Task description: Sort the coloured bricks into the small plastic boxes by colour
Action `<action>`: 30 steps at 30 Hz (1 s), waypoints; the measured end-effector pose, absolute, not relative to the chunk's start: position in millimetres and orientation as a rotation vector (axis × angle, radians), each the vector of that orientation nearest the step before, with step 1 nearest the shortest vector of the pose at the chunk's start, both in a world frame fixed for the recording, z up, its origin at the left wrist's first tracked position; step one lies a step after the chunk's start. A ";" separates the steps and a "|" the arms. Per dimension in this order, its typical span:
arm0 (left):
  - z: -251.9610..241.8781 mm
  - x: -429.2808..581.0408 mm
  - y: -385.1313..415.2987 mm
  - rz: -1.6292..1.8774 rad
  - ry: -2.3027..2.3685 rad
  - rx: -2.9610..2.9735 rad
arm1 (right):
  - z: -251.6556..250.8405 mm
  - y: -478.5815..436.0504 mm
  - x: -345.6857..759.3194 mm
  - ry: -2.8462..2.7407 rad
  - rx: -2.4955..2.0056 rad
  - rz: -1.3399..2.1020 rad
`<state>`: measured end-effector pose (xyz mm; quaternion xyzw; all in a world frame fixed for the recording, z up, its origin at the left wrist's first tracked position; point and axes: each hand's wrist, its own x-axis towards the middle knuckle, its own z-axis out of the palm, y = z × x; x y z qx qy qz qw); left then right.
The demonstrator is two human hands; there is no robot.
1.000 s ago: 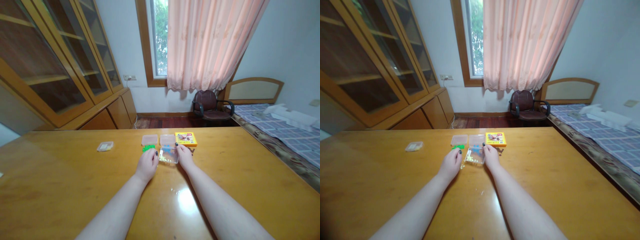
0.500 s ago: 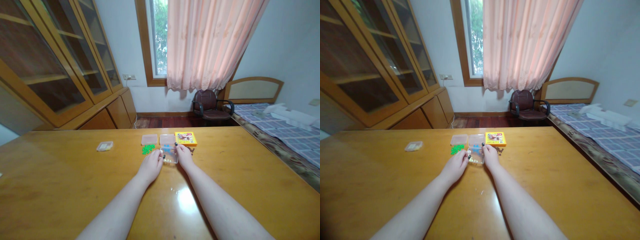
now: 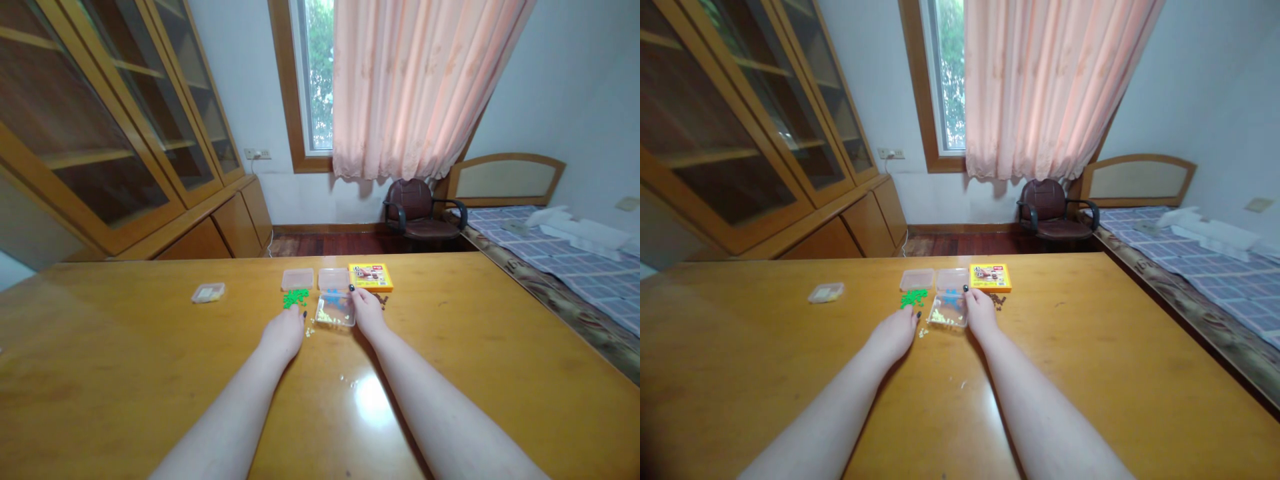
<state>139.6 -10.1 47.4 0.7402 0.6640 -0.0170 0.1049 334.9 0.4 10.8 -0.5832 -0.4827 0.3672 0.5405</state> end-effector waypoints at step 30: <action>43.7 145.0 -8.9 -0.111 1.696 2.360 | 15.2 -2.3 333.7 -1.104 -1.378 0.845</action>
